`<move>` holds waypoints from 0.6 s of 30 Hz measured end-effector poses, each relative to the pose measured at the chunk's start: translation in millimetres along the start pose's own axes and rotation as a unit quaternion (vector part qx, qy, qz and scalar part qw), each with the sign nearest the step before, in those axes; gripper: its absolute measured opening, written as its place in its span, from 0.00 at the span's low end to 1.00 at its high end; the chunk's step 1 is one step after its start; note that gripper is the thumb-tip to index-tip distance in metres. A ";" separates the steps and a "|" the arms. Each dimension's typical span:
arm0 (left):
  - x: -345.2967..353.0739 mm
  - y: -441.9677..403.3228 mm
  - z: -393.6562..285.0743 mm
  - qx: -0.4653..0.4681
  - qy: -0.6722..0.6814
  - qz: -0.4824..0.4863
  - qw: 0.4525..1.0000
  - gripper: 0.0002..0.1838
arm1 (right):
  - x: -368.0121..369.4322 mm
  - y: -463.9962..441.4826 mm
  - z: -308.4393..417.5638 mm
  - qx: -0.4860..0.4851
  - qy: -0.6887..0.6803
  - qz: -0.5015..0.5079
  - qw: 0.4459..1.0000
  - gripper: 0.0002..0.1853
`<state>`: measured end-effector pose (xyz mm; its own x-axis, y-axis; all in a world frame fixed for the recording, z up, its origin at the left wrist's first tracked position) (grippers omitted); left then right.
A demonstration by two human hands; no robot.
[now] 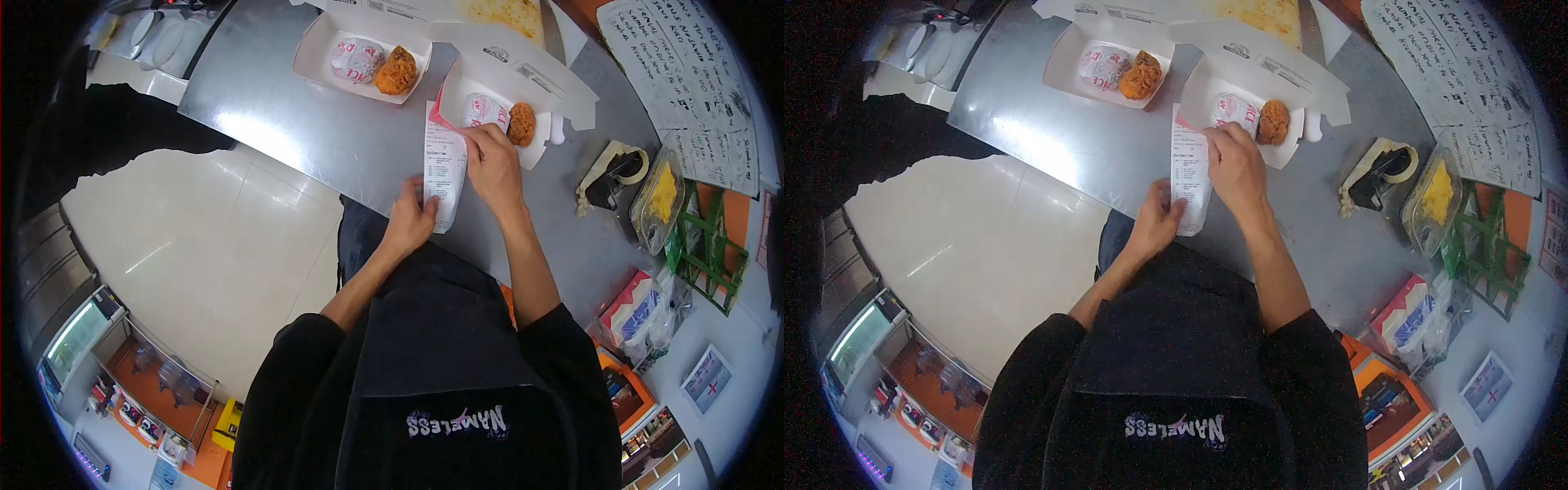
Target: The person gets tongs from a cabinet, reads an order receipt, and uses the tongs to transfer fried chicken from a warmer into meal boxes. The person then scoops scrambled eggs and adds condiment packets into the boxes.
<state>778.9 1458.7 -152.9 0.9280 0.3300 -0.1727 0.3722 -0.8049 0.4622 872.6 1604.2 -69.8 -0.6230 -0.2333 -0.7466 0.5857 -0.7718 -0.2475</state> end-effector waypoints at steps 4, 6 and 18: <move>-13.9 6.5 -32.2 -0.090 -0.045 -0.028 0.995 0.20 | 3.0 3.9 2.0 0.009 -0.033 0.021 0.999 0.07; -18.3 3.6 -38.0 -0.101 -0.113 -0.007 0.988 0.21 | 13.3 9.2 4.5 -0.014 -0.002 0.031 0.999 0.07; -17.7 16.8 -47.8 0.051 -0.347 -0.055 0.935 0.27 | -24.4 41.1 26.1 0.069 -0.093 -0.040 0.992 0.10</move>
<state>768.1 1462.9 -100.6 0.6565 0.0421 -0.7532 0.4319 -0.8396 0.3295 898.3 1562.8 -45.6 -0.7574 -0.2631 -0.5976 0.4618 -0.8629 -0.2053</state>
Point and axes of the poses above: each hand's wrist, its own y-axis away from the middle knuckle, its own x-axis out of the palm, z = x × y, the point moved 4 cm from there along -y, towards the middle knuckle, and after that the axes turned 7 degrees about -x, right-handed, at the moved point
